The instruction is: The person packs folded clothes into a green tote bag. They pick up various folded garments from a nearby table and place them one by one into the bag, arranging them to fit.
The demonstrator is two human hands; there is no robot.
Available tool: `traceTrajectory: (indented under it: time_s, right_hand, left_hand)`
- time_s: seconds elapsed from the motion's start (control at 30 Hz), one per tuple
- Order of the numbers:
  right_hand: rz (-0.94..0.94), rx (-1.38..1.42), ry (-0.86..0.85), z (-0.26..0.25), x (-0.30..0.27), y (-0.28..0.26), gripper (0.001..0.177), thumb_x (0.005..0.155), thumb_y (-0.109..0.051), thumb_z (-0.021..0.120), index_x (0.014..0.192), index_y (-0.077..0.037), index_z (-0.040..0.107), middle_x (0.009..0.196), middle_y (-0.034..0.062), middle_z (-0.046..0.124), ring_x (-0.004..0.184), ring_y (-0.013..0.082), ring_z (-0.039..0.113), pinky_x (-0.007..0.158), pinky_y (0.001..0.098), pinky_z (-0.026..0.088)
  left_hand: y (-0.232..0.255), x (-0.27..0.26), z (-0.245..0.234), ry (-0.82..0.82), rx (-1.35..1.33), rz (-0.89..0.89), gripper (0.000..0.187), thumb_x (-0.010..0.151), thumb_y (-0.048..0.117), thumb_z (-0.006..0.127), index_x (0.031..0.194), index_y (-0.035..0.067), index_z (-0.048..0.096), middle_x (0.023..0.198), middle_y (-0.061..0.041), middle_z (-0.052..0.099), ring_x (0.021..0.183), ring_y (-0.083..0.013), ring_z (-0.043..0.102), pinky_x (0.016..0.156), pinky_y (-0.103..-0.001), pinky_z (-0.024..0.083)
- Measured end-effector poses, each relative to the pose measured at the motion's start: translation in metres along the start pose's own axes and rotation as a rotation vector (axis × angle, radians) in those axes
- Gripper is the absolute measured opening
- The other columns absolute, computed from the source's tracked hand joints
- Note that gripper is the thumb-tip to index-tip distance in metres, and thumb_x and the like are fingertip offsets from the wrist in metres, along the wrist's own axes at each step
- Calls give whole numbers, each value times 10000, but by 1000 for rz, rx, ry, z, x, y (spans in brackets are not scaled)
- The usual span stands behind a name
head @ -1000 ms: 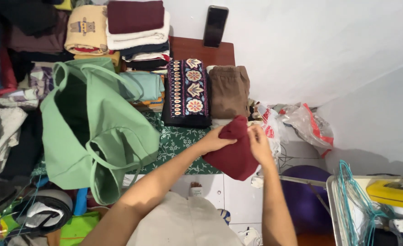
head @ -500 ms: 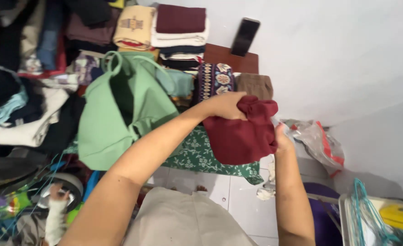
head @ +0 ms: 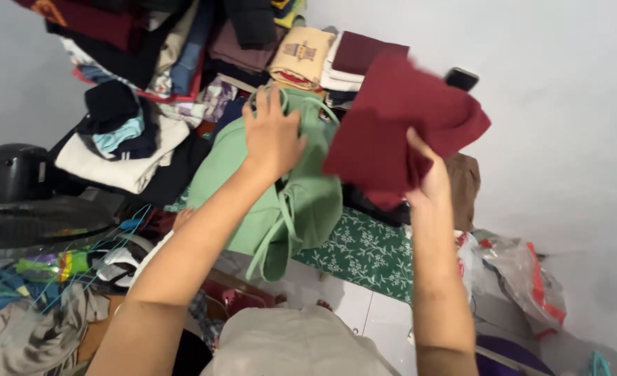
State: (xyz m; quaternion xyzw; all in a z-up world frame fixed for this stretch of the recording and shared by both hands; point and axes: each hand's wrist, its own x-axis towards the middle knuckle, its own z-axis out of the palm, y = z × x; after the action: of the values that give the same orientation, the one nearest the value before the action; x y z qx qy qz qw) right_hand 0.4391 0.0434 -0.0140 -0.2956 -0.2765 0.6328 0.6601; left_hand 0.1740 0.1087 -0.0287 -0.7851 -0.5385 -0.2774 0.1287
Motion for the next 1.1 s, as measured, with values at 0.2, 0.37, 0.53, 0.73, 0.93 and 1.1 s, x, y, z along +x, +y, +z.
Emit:
traceTrajectory:
  time_s: [0.2,0.37,0.53,0.73,0.93,1.1]
  right_hand:
    - [-81,402,-207,64,48,128,486,999,-319,644,1414,-84,555,1385,95,638,1282,295,604,1141,485,481]
    - [217,539,-118,71,52,174,500,1020,-231,673,1458,-58,504,1432,105,596,1292,289,593,1123,447,491]
    - [-83,-161,63,30,25,137,656,853,-39,788,1438,-46,491,1409,102,587,1276,289,593,1102,443,505]
    - [-283,-1466,-405,10,6,97,611,806,-139,824,1351,-92,552,1170,199,722,1082,376,703,932,453,562]
    - [56,-1708,-485,36,58,179,757,719,-171,706,1447,-167,498,1083,229,715,1010,449,664,858,524,532]
    - [458,-1178,-551,23,114,308,605,820,-222,762,1398,-139,605,1323,101,698,1224,262,644,1019,402,496]
  left_hand:
    - [-40,-36,31,-186,239,-216,388,725,173,716,1099,70,730,1456,-291,514,1151,-369,631,853,-499,527]
    - [-98,-54,-8,-491,-24,-240,363,920,86,609,1279,98,661,1374,-187,629,1019,-393,709,829,-505,566]
    - [-164,-54,-62,-518,-137,-132,781,689,-43,606,1448,122,516,1510,-166,501,1084,-413,654,878,-475,543]
    - [-194,-53,-98,-551,-267,39,811,730,-89,540,1508,132,486,1521,-227,463,1149,-440,620,926,-479,514]
    - [-115,-67,-97,-567,-368,-34,791,678,-104,529,1440,108,530,1491,-210,502,1122,-430,637,943,-483,513]
    - [-91,-78,-106,-466,-496,-128,756,722,-124,519,1443,103,532,1466,-249,511,1098,-463,616,905,-491,511]
